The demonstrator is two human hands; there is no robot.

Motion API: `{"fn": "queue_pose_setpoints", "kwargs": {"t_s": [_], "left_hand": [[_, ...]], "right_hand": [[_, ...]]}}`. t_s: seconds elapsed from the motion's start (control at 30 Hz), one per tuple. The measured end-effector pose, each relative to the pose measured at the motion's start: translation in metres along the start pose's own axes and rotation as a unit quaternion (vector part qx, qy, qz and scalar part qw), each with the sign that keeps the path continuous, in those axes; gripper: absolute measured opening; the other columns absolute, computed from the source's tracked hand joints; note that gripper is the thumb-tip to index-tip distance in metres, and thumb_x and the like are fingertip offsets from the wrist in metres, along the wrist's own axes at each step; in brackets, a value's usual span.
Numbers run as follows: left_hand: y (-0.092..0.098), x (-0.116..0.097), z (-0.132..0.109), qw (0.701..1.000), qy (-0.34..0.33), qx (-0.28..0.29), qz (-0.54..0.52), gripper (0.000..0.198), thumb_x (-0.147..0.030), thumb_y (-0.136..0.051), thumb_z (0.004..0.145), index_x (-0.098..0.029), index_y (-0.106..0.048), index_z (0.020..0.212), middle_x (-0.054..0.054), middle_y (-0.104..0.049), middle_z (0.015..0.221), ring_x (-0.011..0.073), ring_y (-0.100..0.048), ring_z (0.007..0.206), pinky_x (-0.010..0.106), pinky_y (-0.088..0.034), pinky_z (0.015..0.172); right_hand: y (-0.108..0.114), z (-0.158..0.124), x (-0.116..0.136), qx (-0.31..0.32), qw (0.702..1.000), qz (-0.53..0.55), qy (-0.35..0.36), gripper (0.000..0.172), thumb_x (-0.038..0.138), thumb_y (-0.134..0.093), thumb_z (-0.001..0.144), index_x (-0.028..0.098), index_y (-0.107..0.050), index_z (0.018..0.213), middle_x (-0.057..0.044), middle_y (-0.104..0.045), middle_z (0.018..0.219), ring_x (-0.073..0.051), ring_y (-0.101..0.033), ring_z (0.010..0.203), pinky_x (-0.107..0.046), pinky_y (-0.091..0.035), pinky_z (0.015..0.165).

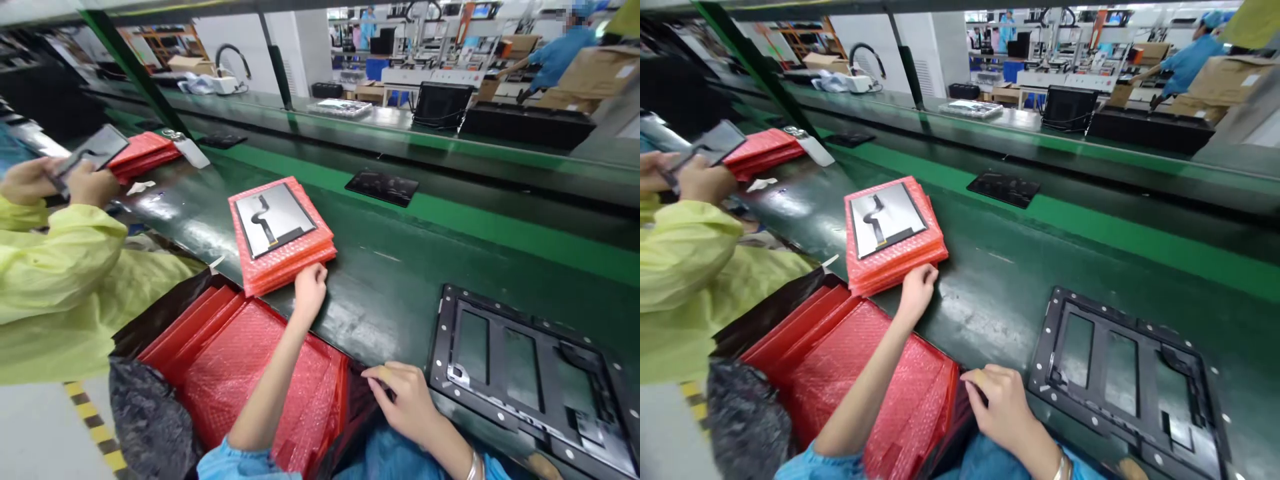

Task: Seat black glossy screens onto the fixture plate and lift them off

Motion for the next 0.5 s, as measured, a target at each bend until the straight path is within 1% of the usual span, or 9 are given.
{"fn": "queue_pose_setpoints", "kwargs": {"t_s": [0.07, 0.13, 0.23, 0.3, 0.37, 0.4, 0.43, 0.47, 0.5], "left_hand": [[-0.014, -0.015, -0.034, 0.999, -0.018, 0.017, -0.024, 0.021, -0.02, -0.058, 0.091, -0.019, -0.057, 0.07, 0.002, -0.064, 0.074, 0.0184, -0.063, 0.077, 0.036, -0.051, 0.081], [-0.029, -0.031, -0.066, 0.998, -0.032, 0.031, -0.052, 0.022, -0.017, -0.052, 0.087, -0.022, -0.052, 0.066, 0.004, -0.065, 0.072, 0.0213, -0.064, 0.077, 0.036, -0.05, 0.08], [-0.052, -0.054, -0.111, 0.993, -0.046, 0.054, -0.09, 0.021, -0.023, -0.048, 0.086, -0.025, -0.051, 0.066, 0.008, -0.068, 0.075, 0.0254, -0.067, 0.078, 0.039, -0.05, 0.078], [-0.062, -0.065, -0.141, 0.99, -0.049, 0.071, -0.109, 0.02, -0.027, -0.047, 0.086, -0.027, -0.054, 0.066, 0.01, -0.07, 0.076, 0.028, -0.068, 0.078, 0.042, -0.05, 0.077], [-0.062, -0.069, -0.168, 0.986, -0.054, 0.102, -0.122, 0.02, -0.03, -0.049, 0.084, -0.029, -0.058, 0.066, 0.01, -0.07, 0.073, 0.0294, -0.069, 0.074, 0.044, -0.052, 0.072], [-0.059, -0.069, -0.181, 0.98, -0.065, 0.136, -0.131, 0.019, -0.032, -0.052, 0.083, -0.03, -0.061, 0.067, 0.009, -0.071, 0.072, 0.03, -0.069, 0.071, 0.045, -0.053, 0.069], [-0.05, -0.067, -0.19, 0.974, -0.074, 0.16, -0.144, 0.019, -0.034, -0.055, 0.081, -0.033, -0.064, 0.065, 0.008, -0.071, 0.07, 0.0304, -0.069, 0.068, 0.045, -0.054, 0.066], [-0.047, -0.068, -0.201, 0.953, -0.101, 0.23, -0.168, 0.015, -0.036, -0.06, 0.078, -0.038, -0.07, 0.069, 0.007, -0.074, 0.076, 0.0324, -0.071, 0.074, 0.048, -0.056, 0.068], [-0.034, -0.068, -0.204, 0.934, -0.133, 0.261, -0.205, 0.012, -0.038, -0.065, 0.073, -0.045, -0.075, 0.074, 0.006, -0.076, 0.08, 0.0354, -0.073, 0.08, 0.05, -0.058, 0.069]], "right_hand": [[0.002, -0.002, 0.0, 0.0, 1.0, 0.002, -0.003, 0.026, 0.018, -0.048, 0.096, 0.02, -0.073, 0.088, -0.001, -0.071, 0.065, -0.012, -0.063, 0.053, -0.022, -0.047, 0.053], [0.004, -0.004, 0.0, 0.004, 1.0, 0.011, -0.014, 0.027, 0.019, -0.049, 0.097, 0.019, -0.074, 0.087, 0.0, -0.068, 0.061, -0.012, -0.061, 0.051, -0.022, -0.046, 0.052], [0.015, -0.012, 0.008, 0.002, 1.0, 0.027, -0.015, 0.027, 0.018, -0.049, 0.097, 0.019, -0.074, 0.088, 0.0, -0.067, 0.06, -0.012, -0.062, 0.052, -0.022, -0.046, 0.053], [0.029, -0.02, 0.018, -0.007, 1.0, 0.025, 0.004, 0.027, 0.017, -0.048, 0.097, 0.018, -0.073, 0.09, 0.001, -0.065, 0.059, -0.011, -0.059, 0.05, -0.022, -0.046, 0.051], [0.047, -0.029, 0.026, -0.025, 0.999, 0.008, 0.021, 0.025, 0.016, -0.049, 0.096, 0.019, -0.073, 0.092, 0.001, -0.065, 0.058, -0.011, -0.059, 0.049, -0.022, -0.047, 0.051], [0.057, -0.033, 0.029, -0.034, 0.999, -0.004, 0.026, 0.023, 0.015, -0.05, 0.096, 0.019, -0.073, 0.093, 0.001, -0.066, 0.059, -0.011, -0.06, 0.051, -0.022, -0.049, 0.054], [0.067, -0.038, 0.03, -0.041, 0.999, -0.014, 0.027, 0.021, 0.015, -0.052, 0.095, 0.019, -0.073, 0.094, 0.001, -0.067, 0.06, -0.012, -0.062, 0.054, -0.021, -0.051, 0.056], [0.076, -0.041, 0.029, -0.046, 0.998, -0.022, 0.023, 0.019, 0.015, -0.054, 0.094, 0.02, -0.073, 0.095, 0.001, -0.069, 0.062, -0.012, -0.064, 0.056, -0.021, -0.053, 0.059], [0.084, -0.044, 0.027, -0.05, 0.998, -0.028, 0.018, 0.019, 0.014, -0.055, 0.094, 0.02, -0.073, 0.095, 0.001, -0.07, 0.064, -0.012, -0.066, 0.058, -0.02, -0.054, 0.06]]}}
Point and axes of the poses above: each hand's wrist, its own z-axis towards the middle knuckle, its own y-axis out of the back of the hand, x = y × z, the point moved 10 cm from there along z, towards the middle knuckle
